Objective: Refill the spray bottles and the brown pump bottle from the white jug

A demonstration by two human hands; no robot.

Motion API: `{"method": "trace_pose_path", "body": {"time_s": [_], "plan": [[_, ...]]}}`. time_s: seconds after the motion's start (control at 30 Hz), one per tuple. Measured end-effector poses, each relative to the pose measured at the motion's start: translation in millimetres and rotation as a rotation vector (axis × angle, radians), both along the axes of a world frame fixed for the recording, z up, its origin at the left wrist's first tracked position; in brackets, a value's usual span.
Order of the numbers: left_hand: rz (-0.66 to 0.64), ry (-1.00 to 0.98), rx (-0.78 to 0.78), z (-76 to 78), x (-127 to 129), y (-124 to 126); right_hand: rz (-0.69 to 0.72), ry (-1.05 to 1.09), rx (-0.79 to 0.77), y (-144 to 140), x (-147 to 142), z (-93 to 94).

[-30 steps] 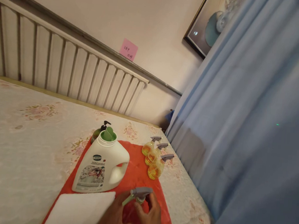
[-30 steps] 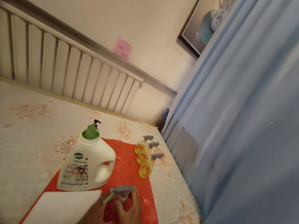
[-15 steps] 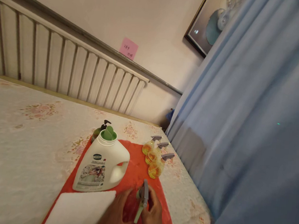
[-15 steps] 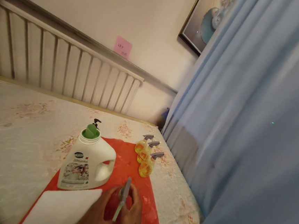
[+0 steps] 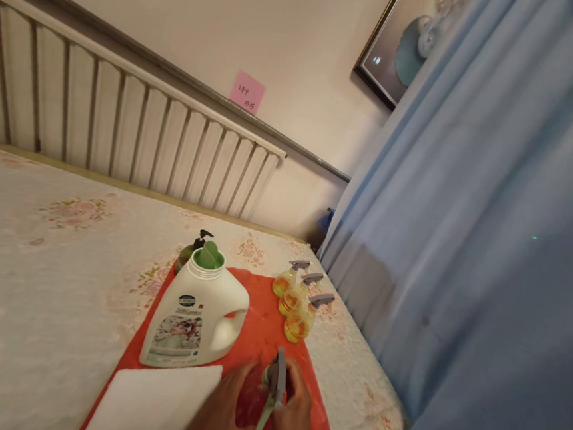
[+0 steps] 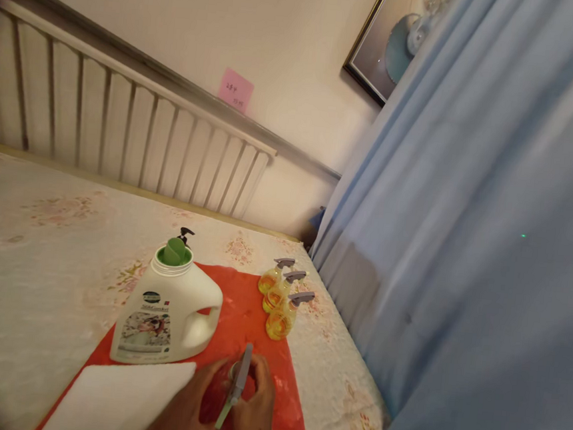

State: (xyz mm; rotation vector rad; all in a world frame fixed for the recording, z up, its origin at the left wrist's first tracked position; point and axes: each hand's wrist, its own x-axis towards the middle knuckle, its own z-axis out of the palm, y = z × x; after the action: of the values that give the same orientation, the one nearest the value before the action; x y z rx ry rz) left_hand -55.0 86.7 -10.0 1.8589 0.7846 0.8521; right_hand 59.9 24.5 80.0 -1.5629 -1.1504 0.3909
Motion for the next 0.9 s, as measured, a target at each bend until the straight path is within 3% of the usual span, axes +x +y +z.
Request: {"method": "trace_pose_path", "body": {"time_s": [0.9], "plan": [[-0.018, 0.046, -0.013, 3.8, -0.6, -0.5, 0.036, 0.014, 0.012, -2.1, 0.2, 4.6]]}}
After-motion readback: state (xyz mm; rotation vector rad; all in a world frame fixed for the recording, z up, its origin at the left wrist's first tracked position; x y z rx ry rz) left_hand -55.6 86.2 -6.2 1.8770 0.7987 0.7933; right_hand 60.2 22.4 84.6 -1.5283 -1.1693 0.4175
